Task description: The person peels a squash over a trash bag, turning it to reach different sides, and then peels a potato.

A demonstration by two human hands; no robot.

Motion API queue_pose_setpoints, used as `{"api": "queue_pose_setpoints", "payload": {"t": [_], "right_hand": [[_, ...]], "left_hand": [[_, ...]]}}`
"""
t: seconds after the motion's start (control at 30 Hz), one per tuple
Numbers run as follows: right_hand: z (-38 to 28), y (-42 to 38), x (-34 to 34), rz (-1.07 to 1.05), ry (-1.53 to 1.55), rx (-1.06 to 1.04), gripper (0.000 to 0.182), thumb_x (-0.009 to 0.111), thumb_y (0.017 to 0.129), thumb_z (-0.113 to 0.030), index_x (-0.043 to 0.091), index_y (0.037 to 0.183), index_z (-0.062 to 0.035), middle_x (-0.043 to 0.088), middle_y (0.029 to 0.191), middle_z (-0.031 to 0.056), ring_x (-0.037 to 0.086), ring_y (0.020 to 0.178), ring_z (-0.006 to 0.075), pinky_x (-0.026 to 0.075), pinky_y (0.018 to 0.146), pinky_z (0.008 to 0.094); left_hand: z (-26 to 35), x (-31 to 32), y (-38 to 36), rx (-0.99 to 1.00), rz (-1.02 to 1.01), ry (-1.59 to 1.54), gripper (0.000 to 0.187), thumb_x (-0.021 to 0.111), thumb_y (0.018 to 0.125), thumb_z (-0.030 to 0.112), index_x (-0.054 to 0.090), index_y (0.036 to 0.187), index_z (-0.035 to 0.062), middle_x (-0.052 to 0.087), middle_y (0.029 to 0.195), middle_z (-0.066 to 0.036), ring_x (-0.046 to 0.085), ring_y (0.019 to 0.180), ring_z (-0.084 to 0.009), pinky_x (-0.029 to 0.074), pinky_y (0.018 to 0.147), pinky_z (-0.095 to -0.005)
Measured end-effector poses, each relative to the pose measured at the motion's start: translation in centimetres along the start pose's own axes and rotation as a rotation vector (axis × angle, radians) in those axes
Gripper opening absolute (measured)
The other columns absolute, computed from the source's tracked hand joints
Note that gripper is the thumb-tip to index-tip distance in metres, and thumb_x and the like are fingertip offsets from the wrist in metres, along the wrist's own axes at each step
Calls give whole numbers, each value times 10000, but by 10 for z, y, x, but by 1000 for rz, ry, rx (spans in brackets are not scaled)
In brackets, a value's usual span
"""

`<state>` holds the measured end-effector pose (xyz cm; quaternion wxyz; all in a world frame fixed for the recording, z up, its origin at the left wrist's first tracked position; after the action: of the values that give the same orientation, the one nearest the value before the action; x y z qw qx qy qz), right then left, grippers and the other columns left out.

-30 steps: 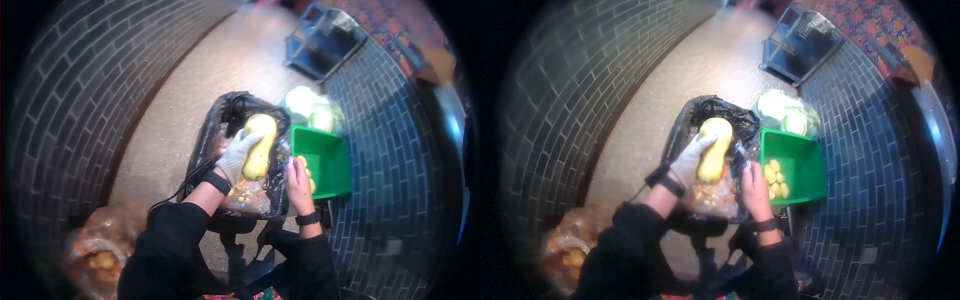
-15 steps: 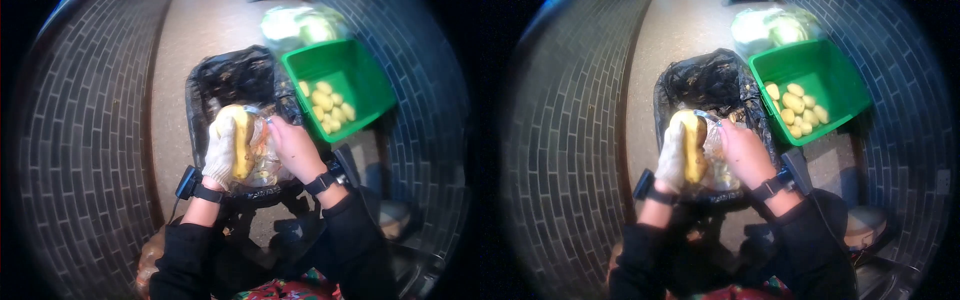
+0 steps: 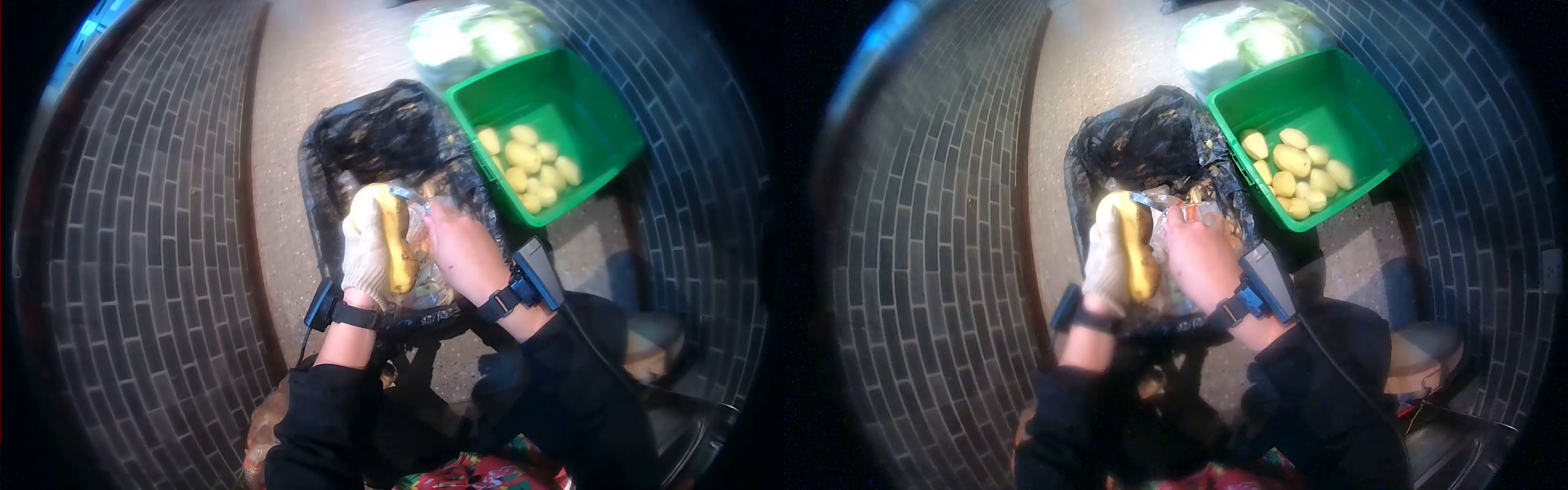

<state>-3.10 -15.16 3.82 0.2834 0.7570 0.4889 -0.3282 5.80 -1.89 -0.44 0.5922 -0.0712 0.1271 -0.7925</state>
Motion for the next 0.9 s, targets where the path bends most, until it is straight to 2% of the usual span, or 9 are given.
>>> {"api": "queue_pose_setpoints", "payload": {"t": [0.23, 0.37, 0.43, 0.57, 0.63, 0.7, 0.73, 0.87, 0.9], "right_hand": [[-5, -4, 10, 1, -7, -30, 229, 481, 1006, -178, 558, 1083, 23, 648, 934, 249, 657, 819, 413, 526, 704, 501], [-15, -8, 11, -39, -49, 8, 223, 495, 998, -177, 557, 1091, 16, 663, 875, 236, 668, 785, 400, 531, 694, 493], [-11, -9, 21, -217, -63, 127, 218, 510, 992, -181, 554, 1092, 7, 675, 792, 208, 678, 739, 385, 536, 677, 485], [-25, -23, 29, -159, -113, -13, 216, 511, 995, -190, 547, 1097, -4, 671, 729, 189, 681, 698, 373, 534, 644, 479], [-26, -28, 33, -189, -53, -7, 211, 510, 996, -195, 544, 1094, -11, 672, 745, 199, 686, 701, 367, 533, 623, 472], [-27, -30, 29, -187, -64, -20, 221, 508, 1002, -202, 544, 1121, -19, 676, 742, 193, 693, 706, 356, 539, 615, 458], [-30, -31, 25, -205, -98, -16, 230, 519, 983, -174, 541, 1147, -14, 679, 763, 192, 698, 712, 349, 544, 617, 450], [-34, -38, 21, -243, -150, -66, 328, 544, 905, -77, 522, 1219, 15, 683, 831, 202, 710, 718, 331, 552, 610, 434], [-35, -37, 19, -237, -143, -68, 328, 544, 905, -77, 522, 1219, 15, 683, 831, 202, 710, 718, 331, 552, 610, 434]], "left_hand": [[0, -2, -2, 9, -51, -49, 520, 455, 1023, 530, 607, 1153, 50, 651, 887, -80, 631, 673, -161, 525, 543, -287], [-11, -13, 7, -37, 42, -36, 529, 446, 1026, 523, 615, 1170, 43, 660, 892, -81, 636, 675, -166, 529, 551, -286], [-10, -16, 10, -55, 68, -37, 534, 441, 1028, 521, 617, 1183, 41, 665, 903, -87, 643, 681, -172, 534, 554, -294], [-18, -34, 17, -235, 240, -103, 622, 442, 1014, 549, 584, 1254, -7, 673, 1006, -155, 691, 781, -241, 589, 612, -368], [3, -32, 13, -104, 157, -49, 658, 443, 1007, 570, 570, 1266, -21, 662, 1054, -174, 696, 824, -254, 601, 633, -382], [6, -33, 10, -79, 192, -134, 488, 516, 1021, 456, 651, 1141, 3, 697, 952, -108, 695, 758, -207, 581, 636, -335], [4, -34, 12, -44, 168, -38, 651, 444, 1006, 576, 576, 1249, -14, 658, 1061, -167, 690, 826, -244, 592, 616, -367], [-13, -45, 26, -32, 193, -105, 635, 445, 1007, 574, 586, 1221, -8, 661, 1016, -156, 682, 779, -232, 580, 598, -359], [-13, -48, 25, -57, 226, -124, 577, 481, 1014, 513, 608, 1197, -20, 676, 1019, -145, 686, 816, -224, 579, 661, -352]]}}
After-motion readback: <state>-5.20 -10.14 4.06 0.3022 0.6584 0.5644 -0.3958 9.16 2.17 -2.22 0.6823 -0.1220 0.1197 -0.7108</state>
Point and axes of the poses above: each hand's wrist, its own y-axis towards the middle knuckle, its own x-axis out of the palm, z = x × y, the point moved 8 cm from there along y, towards the middle knuckle
